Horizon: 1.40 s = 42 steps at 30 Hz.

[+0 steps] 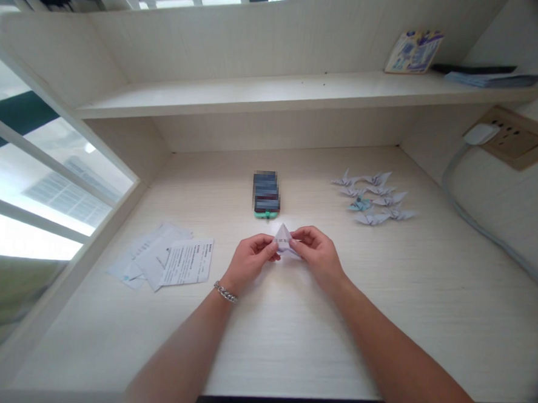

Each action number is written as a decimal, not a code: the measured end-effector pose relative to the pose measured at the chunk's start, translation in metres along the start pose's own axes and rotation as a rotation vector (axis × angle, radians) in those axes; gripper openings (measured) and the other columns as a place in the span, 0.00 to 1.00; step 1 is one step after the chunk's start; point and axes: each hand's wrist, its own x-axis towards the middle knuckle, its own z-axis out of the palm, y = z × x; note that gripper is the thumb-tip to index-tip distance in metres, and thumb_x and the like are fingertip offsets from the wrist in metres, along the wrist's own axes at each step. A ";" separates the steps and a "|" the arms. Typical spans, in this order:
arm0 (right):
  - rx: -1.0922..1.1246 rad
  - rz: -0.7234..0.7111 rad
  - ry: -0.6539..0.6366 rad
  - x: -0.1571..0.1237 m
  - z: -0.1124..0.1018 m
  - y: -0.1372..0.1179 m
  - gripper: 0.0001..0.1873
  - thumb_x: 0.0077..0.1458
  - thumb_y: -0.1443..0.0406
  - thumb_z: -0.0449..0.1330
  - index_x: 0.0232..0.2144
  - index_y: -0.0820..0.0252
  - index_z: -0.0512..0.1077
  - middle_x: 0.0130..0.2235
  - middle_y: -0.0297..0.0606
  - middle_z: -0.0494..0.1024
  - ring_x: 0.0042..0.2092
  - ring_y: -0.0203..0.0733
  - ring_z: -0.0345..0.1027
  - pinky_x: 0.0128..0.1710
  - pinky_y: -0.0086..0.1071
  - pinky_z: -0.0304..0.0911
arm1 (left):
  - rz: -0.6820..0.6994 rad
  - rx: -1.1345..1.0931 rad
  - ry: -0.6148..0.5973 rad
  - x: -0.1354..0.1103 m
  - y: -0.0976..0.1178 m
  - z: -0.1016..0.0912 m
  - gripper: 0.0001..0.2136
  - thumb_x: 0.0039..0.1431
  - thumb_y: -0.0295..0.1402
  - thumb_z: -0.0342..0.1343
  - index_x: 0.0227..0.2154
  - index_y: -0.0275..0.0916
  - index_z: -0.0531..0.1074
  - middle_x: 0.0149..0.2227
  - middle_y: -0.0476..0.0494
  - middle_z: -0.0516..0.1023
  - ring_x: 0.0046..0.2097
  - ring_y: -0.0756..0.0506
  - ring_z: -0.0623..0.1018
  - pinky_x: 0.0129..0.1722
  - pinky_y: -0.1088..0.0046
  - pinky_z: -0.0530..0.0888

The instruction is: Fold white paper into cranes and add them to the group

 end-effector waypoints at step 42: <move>-0.357 -0.005 -0.232 -0.004 0.001 0.005 0.10 0.49 0.61 0.56 0.31 0.60 0.73 0.34 0.39 0.75 0.35 0.39 0.68 0.35 0.32 0.64 | -0.010 -0.014 0.169 -0.001 -0.013 0.010 0.16 0.49 0.40 0.56 0.38 0.34 0.72 0.38 0.39 0.76 0.38 0.46 0.74 0.37 0.71 0.70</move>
